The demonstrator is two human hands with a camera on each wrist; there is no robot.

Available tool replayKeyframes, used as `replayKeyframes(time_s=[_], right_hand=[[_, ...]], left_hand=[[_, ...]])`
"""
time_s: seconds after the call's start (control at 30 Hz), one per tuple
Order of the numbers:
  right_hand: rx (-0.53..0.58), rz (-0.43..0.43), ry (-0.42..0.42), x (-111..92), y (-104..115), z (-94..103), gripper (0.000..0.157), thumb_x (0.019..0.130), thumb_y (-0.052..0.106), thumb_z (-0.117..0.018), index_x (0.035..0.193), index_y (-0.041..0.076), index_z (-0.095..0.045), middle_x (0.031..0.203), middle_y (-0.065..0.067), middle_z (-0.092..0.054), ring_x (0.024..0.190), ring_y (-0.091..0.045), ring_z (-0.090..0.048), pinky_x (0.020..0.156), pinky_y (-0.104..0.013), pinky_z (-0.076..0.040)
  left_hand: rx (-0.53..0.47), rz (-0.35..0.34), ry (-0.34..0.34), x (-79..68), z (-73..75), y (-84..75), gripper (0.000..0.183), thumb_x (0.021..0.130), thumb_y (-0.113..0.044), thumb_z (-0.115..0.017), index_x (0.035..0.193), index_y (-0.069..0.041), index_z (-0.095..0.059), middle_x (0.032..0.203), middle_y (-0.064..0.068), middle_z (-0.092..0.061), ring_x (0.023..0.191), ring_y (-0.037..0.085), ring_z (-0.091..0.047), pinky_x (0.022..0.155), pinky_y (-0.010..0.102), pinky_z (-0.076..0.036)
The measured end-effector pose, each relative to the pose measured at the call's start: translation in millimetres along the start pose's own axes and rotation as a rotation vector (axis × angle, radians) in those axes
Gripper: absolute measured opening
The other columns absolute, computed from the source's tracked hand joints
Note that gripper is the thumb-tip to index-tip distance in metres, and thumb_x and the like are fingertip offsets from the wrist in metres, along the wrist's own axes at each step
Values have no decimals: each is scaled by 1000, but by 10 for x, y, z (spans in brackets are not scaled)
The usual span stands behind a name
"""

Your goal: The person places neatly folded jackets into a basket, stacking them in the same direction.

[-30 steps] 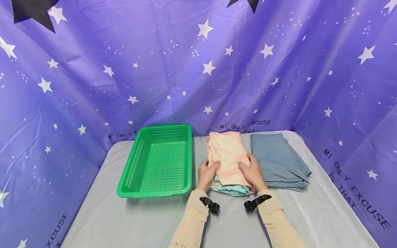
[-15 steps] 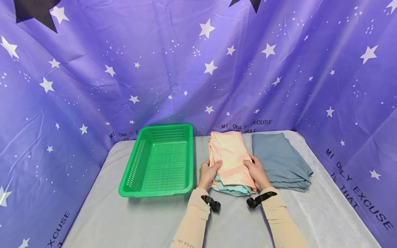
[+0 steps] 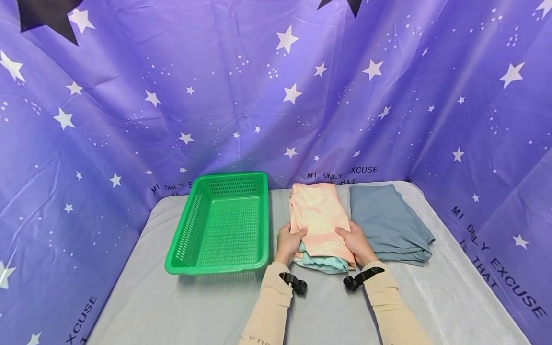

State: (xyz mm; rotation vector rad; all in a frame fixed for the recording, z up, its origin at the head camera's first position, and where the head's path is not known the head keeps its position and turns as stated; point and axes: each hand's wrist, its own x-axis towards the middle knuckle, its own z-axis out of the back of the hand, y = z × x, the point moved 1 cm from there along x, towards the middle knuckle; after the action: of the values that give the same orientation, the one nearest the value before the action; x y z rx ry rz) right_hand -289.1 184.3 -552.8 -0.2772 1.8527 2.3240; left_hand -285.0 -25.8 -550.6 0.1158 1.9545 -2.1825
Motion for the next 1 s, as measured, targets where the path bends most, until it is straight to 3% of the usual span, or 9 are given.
replayKeyframes(time_s=[0.2, 0.57, 0.8, 1.0], right_hand=[[-13, 25, 12, -26, 1, -25, 60, 99, 22, -51, 151, 6, -27, 147, -19, -42, 131, -31, -44, 111, -44, -33], [-34, 55, 40, -65, 1, -14, 67, 98, 23, -54, 154, 10, -20, 154, -17, -32, 138, -33, -35, 115, -49, -27], [-3, 61, 22, -73, 18, 17, 72, 97, 19, -56, 155, 13, -15, 158, -16, -23, 143, -33, -26, 117, -49, -23], [73, 62, 60, -145, 45, 42, 74, 97, 21, -56, 156, 17, -11, 160, -13, -21, 143, -30, -26, 117, -47, -23]], left_hand=[[-35, -3, 40, -21, 28, 4, 40, 88, -24, -71, 125, -13, -61, 110, 5, -68, 96, 15, -65, 87, 34, -53], [-44, -2, 68, -23, 71, 11, 42, 88, -19, -70, 128, -16, -59, 116, 3, -66, 103, 15, -63, 91, 35, -51], [-107, 27, 110, -16, 32, -16, 48, 90, -16, -67, 135, -18, -53, 126, 3, -62, 114, 19, -59, 100, 38, -47], [-158, 18, 122, -56, -14, -63, 52, 91, -13, -64, 140, -16, -48, 134, 4, -58, 125, 22, -53, 108, 41, -40]])
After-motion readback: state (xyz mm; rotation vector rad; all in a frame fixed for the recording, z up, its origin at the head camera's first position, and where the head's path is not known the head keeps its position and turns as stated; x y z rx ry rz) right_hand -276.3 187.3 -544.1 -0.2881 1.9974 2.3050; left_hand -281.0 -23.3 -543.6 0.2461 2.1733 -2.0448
